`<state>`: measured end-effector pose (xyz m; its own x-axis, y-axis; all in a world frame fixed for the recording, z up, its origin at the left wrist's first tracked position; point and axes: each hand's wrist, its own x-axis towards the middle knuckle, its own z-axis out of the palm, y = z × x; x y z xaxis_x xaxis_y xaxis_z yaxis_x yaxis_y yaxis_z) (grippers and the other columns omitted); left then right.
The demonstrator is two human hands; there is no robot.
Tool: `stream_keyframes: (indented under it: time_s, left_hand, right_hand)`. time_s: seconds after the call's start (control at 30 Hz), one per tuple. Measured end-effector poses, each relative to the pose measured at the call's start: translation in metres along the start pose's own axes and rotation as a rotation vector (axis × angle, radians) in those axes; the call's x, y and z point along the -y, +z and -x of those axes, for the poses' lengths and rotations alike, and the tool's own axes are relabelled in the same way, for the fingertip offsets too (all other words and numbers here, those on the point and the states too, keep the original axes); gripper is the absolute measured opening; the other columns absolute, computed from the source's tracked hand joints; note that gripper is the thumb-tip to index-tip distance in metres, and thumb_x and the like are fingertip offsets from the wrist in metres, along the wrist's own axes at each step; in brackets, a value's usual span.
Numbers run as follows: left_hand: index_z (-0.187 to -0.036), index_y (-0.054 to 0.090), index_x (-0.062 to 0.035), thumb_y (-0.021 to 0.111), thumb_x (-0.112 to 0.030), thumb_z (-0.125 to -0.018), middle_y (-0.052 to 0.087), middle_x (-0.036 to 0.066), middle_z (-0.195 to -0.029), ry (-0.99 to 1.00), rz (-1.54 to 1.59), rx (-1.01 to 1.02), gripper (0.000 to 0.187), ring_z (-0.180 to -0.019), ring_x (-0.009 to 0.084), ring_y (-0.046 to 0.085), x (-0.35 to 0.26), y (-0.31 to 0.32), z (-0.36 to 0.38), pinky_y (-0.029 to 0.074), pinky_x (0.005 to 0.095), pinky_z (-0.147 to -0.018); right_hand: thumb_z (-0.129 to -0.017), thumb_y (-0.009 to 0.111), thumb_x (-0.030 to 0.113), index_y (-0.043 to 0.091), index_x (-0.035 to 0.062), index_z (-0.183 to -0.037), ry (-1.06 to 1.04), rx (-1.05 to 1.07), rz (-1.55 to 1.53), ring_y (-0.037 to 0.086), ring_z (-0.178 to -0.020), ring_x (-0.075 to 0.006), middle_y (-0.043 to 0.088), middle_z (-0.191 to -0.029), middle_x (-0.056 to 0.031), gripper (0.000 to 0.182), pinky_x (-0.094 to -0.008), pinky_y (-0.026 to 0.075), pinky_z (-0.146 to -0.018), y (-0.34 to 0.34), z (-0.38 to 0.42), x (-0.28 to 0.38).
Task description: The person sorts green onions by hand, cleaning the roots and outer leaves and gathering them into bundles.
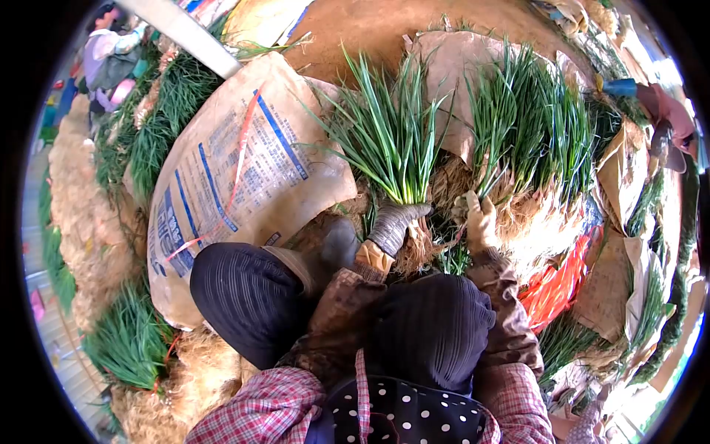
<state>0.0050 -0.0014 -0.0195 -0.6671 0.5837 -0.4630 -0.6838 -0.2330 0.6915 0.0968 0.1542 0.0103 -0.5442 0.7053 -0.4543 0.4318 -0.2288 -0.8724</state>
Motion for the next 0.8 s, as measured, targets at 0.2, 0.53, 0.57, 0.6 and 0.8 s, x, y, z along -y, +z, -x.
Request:
stream_keyframes:
  time_s: [0.2,0.53,0.57,0.6,0.8]
  left_hand:
    - [-0.099,0.060,-0.0024,0.075,0.007,-0.065,0.065,0.005,-0.086,-0.047,-0.192,-0.086,0.039,-0.072,0.0188,0.063,0.005,-0.006,-0.003,0.054,0.0314,-0.062]
    - [-0.088,0.063,0.0003,0.083,-0.021,-0.061,0.066,0.010,-0.072,-0.185,-0.540,-0.202,0.040,-0.055,0.0195,0.059,-0.008,0.017,0.021,0.050,0.0348,-0.049]
    - [-0.089,0.063,0.0006,0.084,-0.019,-0.060,0.067,0.009,-0.074,-0.086,-0.452,-0.126,0.041,-0.058,0.0197,0.060,-0.003,0.012,0.022,0.051,0.0347,-0.055]
    - [-0.090,0.063,0.0009,0.084,-0.017,-0.060,0.067,0.008,-0.076,0.006,-0.355,-0.041,0.041,-0.062,0.0199,0.060,0.003,0.008,0.023,0.051,0.0346,-0.061]
    - [-0.098,0.062,0.0010,0.072,-0.003,-0.069,0.067,0.009,-0.086,-0.082,-0.238,-0.028,0.031,-0.072,0.0191,0.062,-0.019,0.005,0.028,0.052,0.0325,-0.067]
  right_hand:
    - [-0.089,0.049,0.025,0.061,-0.0017,-0.096,-0.295,0.764,1.281,0.066,-0.074,-0.0274,0.066,-0.087,-0.0154,0.030,-0.0404,0.054,-0.068,-0.122,0.061,-0.133]
    - [-0.088,0.060,0.024,0.060,0.0035,-0.102,-0.507,0.149,0.669,0.061,-0.072,-0.0146,0.063,-0.083,-0.0081,0.025,-0.0295,0.052,-0.062,-0.003,0.001,0.031]
    - [-0.087,0.062,0.023,0.060,0.0039,-0.100,-0.452,0.102,0.615,0.061,-0.075,-0.0151,0.064,-0.085,-0.0086,0.023,-0.0291,0.052,-0.064,0.017,-0.001,0.065]
    - [-0.086,0.064,0.023,0.060,0.0051,-0.097,-0.463,0.088,0.600,0.061,-0.079,-0.0152,0.064,-0.089,-0.0095,0.021,-0.0296,0.052,-0.068,0.024,-0.034,0.054]
    - [-0.087,0.063,0.023,0.062,0.0108,-0.092,-0.600,0.345,-0.304,0.064,-0.087,-0.0179,0.068,-0.092,-0.0078,0.014,-0.0296,0.053,-0.073,0.054,0.024,0.070]
